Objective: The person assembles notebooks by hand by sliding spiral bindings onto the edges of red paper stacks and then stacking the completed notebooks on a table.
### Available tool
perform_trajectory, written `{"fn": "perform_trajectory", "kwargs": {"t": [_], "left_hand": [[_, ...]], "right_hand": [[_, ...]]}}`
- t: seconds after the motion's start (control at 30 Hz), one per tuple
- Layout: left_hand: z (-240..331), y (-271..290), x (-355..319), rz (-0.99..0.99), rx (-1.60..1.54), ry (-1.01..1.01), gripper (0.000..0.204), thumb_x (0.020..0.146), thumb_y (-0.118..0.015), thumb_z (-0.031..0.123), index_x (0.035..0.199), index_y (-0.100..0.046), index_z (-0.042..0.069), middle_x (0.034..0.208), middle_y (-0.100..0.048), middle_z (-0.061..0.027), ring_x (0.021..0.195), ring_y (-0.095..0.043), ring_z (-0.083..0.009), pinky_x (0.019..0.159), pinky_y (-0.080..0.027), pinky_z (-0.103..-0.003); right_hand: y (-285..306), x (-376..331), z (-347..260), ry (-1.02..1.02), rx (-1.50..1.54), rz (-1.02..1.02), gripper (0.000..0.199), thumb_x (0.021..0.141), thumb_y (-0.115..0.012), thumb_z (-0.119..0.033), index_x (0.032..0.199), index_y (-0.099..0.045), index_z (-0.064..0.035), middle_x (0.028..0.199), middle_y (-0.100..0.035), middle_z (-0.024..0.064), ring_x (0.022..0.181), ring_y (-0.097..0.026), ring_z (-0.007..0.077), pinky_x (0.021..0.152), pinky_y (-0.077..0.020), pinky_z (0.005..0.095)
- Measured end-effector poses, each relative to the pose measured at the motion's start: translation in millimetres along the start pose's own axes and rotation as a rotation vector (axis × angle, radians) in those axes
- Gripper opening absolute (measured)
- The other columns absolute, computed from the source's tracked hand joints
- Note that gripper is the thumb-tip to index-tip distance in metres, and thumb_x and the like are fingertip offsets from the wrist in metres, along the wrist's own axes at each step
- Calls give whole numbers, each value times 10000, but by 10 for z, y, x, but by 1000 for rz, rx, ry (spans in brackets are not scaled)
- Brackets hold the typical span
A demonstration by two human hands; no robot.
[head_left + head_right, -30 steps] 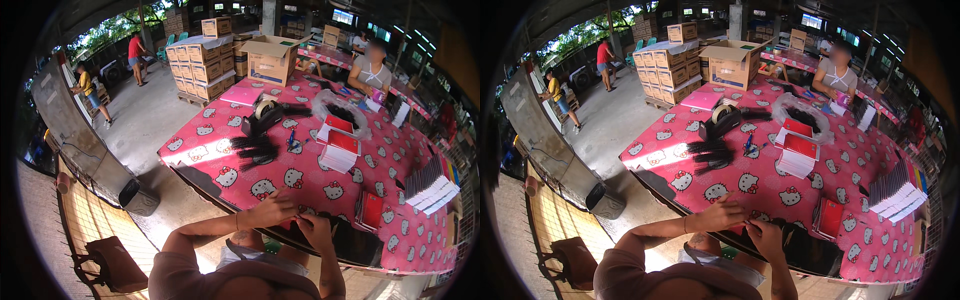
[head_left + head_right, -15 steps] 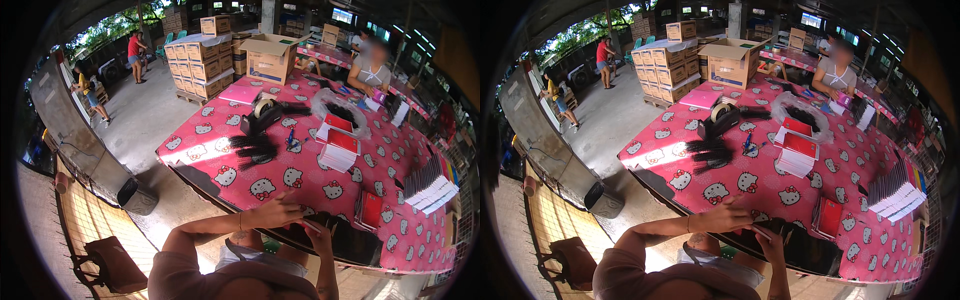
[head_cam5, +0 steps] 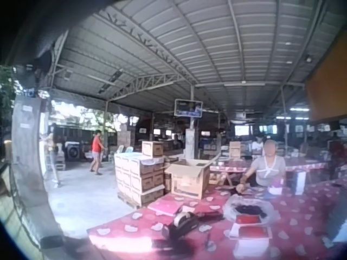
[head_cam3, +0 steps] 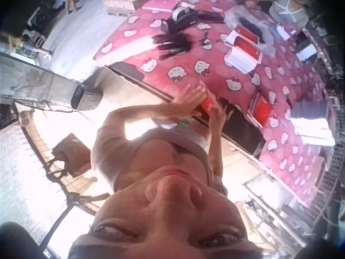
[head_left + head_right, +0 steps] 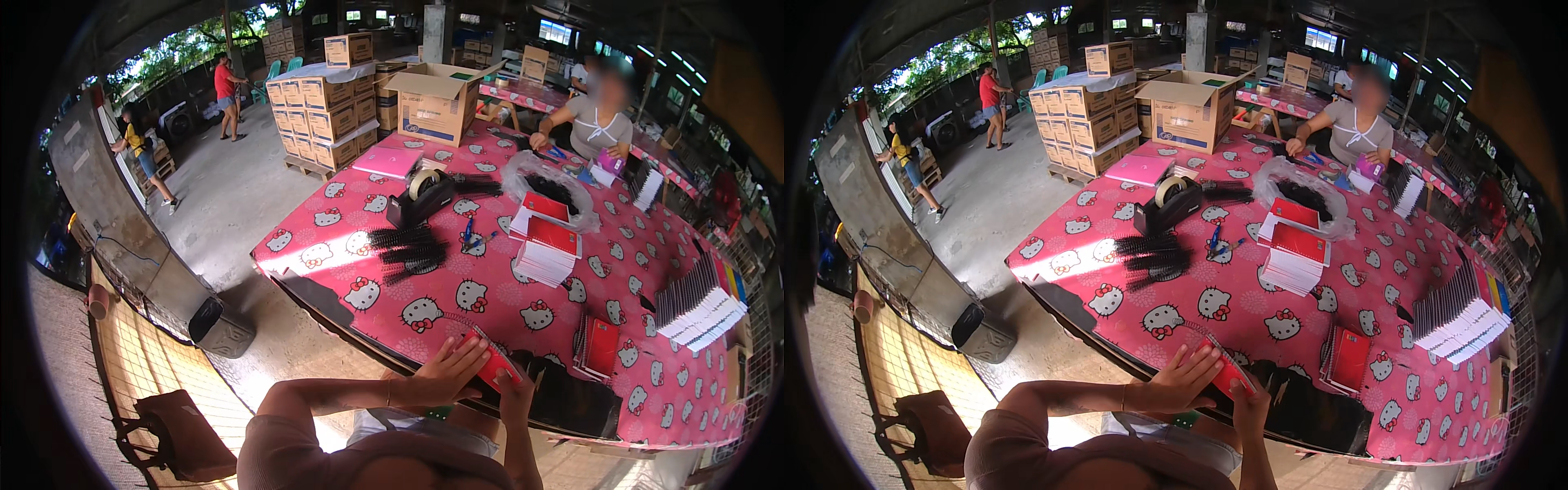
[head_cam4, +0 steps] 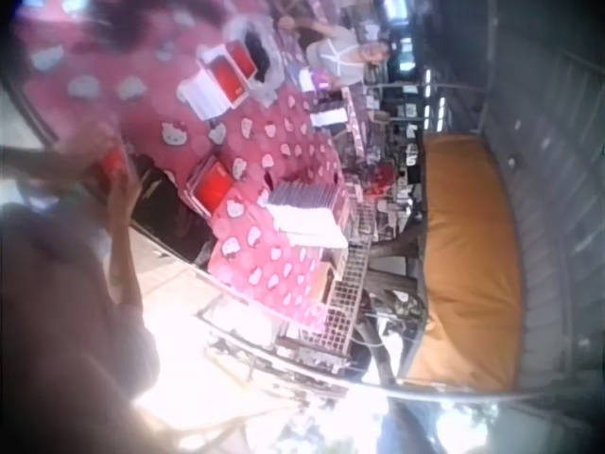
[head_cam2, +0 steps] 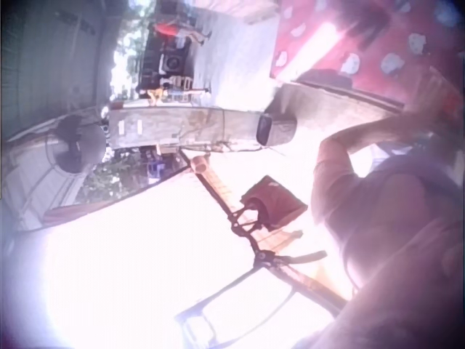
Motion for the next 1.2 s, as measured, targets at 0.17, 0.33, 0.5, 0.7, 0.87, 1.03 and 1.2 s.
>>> {"fn": "perform_trajectory", "kwargs": {"t": [0.17,0.33,0.5,0.7,0.87,1.03,1.2], "left_hand": [[-49,182,398,14,65,-70,844,881,-553,622,1440,-435,1,1509,-408,-222,1406,-376,-408,1122,-230,-624],[19,185,323,7,34,-39,855,903,-492,637,1447,-410,-18,1515,-387,-241,1427,-334,-419,1122,-161,-662],[192,-189,-70,-48,-30,-53,871,903,-463,663,1456,-410,-9,1543,-364,-209,1457,-311,-356,1130,-169,-644],[127,-335,333,-145,-3,-98,882,956,-367,663,1428,-395,-82,1502,-370,-297,1439,-320,-426,1131,-136,-676],[302,-281,201,-68,1,-111,877,908,-474,654,1451,-403,-32,1524,-379,-235,1447,-327,-358,1136,-192,-612],[379,-421,-113,-195,-75,-121,920,928,-439,663,1448,-350,-91,1527,-318,-306,1456,-277,-432,1131,-139,-668],[318,-305,236,-209,-16,-141,894,919,-500,634,1427,-376,-92,1524,-346,-287,1451,-295,-427,1144,-108,-649]], "right_hand": [[-3,-56,-140,-35,-3,-16,275,966,-636,-159,1168,-665,27,933,-687,50,850,-609,86,766,-499,251],[-107,-71,-112,153,-105,-107,267,949,-622,-95,1191,-658,15,998,-718,126,910,-652,128,816,-521,291],[-3,80,-144,74,-119,-106,288,941,-635,-103,1214,-656,-13,1044,-724,163,920,-701,191,807,-524,308],[73,177,222,69,-229,-139,298,945,-635,-106,1234,-653,-35,985,-726,169,862,-710,208,768,-526,320],[8,137,323,101,-188,-187,300,918,-657,-89,1212,-658,-28,931,-713,193,799,-713,223,709,-530,331],[0,162,310,122,-186,-137,305,875,-682,-73,1174,-664,-16,878,-713,188,753,-710,256,697,-537,354],[-10,164,318,83,-231,-179,305,866,-691,-85,1164,-674,-21,858,-711,189,742,-710,291,674,-531,365]]}}
Point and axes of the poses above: each hand's wrist, its own x-axis towards the middle knuckle, its own y-axis out of the back of the hand, z = x × y, the point moved 7 cm from there along x, towards the middle knuckle
